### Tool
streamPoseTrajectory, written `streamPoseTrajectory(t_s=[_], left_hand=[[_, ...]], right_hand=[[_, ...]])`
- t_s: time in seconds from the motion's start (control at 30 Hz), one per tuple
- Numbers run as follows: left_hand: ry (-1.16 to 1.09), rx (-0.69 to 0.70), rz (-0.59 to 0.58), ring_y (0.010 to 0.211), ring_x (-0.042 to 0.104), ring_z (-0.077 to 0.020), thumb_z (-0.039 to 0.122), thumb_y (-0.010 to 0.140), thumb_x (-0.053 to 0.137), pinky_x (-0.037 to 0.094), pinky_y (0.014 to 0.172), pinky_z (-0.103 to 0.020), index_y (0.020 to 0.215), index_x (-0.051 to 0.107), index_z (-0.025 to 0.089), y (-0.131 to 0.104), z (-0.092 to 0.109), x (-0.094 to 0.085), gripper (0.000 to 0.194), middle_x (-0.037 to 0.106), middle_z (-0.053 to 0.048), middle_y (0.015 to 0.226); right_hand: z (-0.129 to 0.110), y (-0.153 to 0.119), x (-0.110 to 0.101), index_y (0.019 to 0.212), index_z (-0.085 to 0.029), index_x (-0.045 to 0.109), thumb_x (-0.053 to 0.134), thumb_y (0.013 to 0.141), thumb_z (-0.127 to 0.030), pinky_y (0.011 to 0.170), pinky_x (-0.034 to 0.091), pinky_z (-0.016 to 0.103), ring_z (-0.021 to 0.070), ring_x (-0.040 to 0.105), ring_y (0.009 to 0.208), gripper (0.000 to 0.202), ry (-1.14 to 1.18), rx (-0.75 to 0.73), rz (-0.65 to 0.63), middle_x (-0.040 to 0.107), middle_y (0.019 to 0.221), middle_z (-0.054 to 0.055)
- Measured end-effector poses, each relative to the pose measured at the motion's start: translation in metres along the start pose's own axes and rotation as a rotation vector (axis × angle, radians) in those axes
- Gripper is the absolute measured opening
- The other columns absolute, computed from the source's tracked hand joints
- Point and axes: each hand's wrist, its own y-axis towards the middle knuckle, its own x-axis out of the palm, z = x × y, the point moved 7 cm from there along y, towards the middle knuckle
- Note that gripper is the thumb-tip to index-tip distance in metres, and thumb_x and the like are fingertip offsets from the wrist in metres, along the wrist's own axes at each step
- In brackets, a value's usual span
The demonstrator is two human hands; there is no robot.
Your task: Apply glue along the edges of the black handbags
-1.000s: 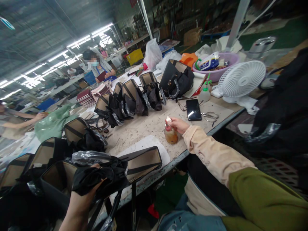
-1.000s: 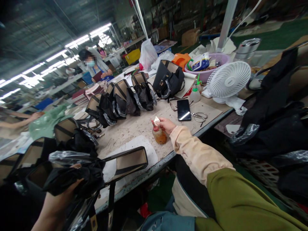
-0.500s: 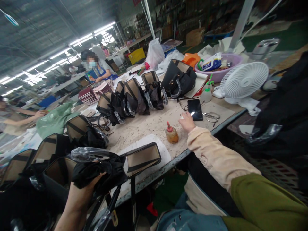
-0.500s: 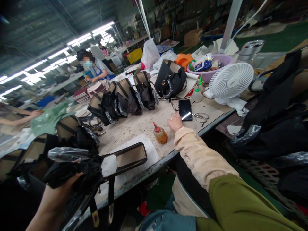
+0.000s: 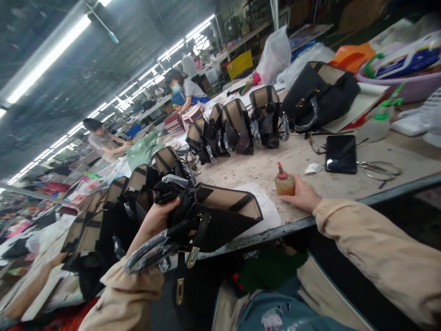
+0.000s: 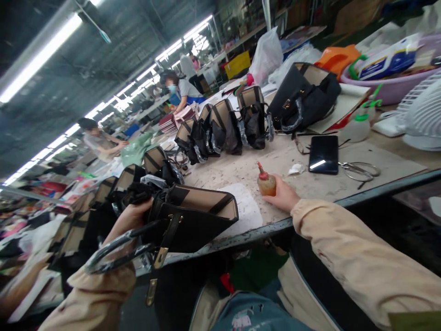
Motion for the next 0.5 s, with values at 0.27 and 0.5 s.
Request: streamPoseTrajectory(t_s=[0.27,0.5], left_hand=[[0.008,0.003,-0.058,0.078,0.073,-0.0262,0.026,0.061,0.085,0.059,0.074,-0.033,0.092,0.07,0.015,-0.009,0.002,0.005,0.037,0.076,-0.005,0.081],[0.09,-0.103,-0.064,0.074,0.073,-0.0265,0.025,0.065,0.081,0.06,0.066,-0.033,0.1,0.071,0.016,-0.013,-0.001,0.006,0.037,0.076,-0.005,0.081]], right_hand=[[-0.043,-0.01,-0.029,0.133,-0.014,0.041,0.067,0.073,-0.038,0.081,0.053,0.045,0.0328,0.065,0.092,0.069,-0.068,-0.151,0.015,0.064,0.108,0.014],[-0.146,-0.044,-0.093,0.139,-0.02,0.043,0.061,0.082,-0.03,0.082,0.051,0.04,0.0266,0.059,0.096,0.061,-0.215,-0.702,0.082,0.057,0.108,0.012]])
